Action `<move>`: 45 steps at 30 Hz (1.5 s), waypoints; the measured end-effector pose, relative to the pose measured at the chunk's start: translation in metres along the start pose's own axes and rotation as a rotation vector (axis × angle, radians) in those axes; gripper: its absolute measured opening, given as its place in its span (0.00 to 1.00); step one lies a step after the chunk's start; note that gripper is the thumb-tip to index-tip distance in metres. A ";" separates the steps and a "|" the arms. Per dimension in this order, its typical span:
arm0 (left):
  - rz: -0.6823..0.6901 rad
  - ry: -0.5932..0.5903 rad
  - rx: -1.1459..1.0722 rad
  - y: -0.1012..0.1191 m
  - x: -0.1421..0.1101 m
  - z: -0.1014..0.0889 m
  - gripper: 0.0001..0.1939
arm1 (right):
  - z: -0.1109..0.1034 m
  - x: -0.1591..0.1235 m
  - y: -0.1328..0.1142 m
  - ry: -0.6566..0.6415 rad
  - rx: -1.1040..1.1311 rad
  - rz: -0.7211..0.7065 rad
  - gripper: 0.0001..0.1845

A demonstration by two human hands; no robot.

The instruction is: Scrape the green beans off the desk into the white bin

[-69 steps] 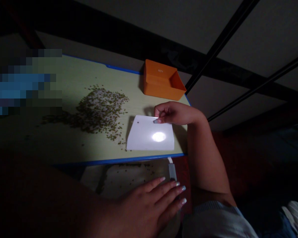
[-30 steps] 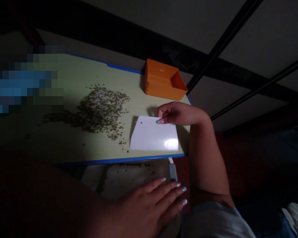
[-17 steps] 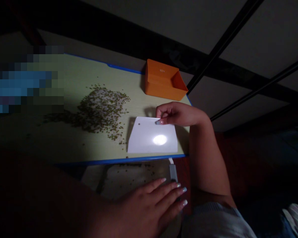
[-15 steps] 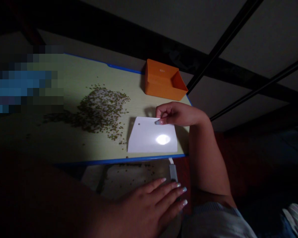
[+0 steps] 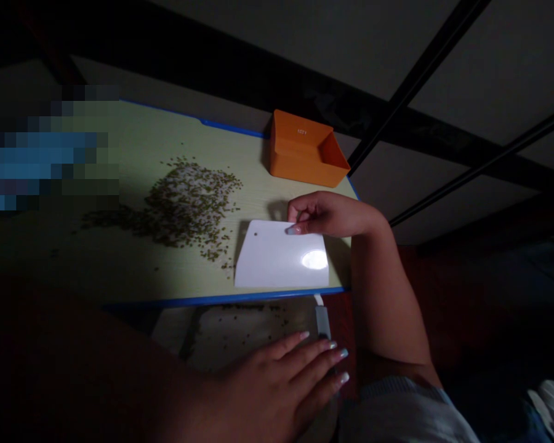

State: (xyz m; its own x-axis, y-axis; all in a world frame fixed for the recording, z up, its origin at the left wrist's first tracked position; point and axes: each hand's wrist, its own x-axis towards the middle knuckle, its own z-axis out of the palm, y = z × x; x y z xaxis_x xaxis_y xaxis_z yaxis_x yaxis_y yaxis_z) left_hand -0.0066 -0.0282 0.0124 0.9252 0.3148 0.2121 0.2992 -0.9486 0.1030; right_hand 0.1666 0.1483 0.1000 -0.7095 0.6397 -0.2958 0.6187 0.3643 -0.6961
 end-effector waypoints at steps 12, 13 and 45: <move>0.018 -0.052 -0.013 -0.002 0.000 -0.006 0.24 | -0.012 -0.007 0.013 0.175 -0.099 0.109 0.13; 0.020 -0.048 -0.013 -0.002 0.000 -0.005 0.24 | -0.013 -0.009 0.014 0.180 -0.075 0.103 0.13; 0.017 0.009 0.004 0.000 -0.001 0.003 0.25 | -0.008 -0.003 0.012 0.200 -0.063 0.045 0.16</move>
State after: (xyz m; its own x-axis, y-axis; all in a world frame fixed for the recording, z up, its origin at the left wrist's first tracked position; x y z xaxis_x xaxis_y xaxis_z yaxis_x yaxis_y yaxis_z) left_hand -0.0065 -0.0283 0.0093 0.9281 0.2985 0.2227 0.2841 -0.9541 0.0950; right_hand 0.1788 0.1559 0.0978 -0.6032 0.7758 -0.1853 0.6726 0.3699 -0.6409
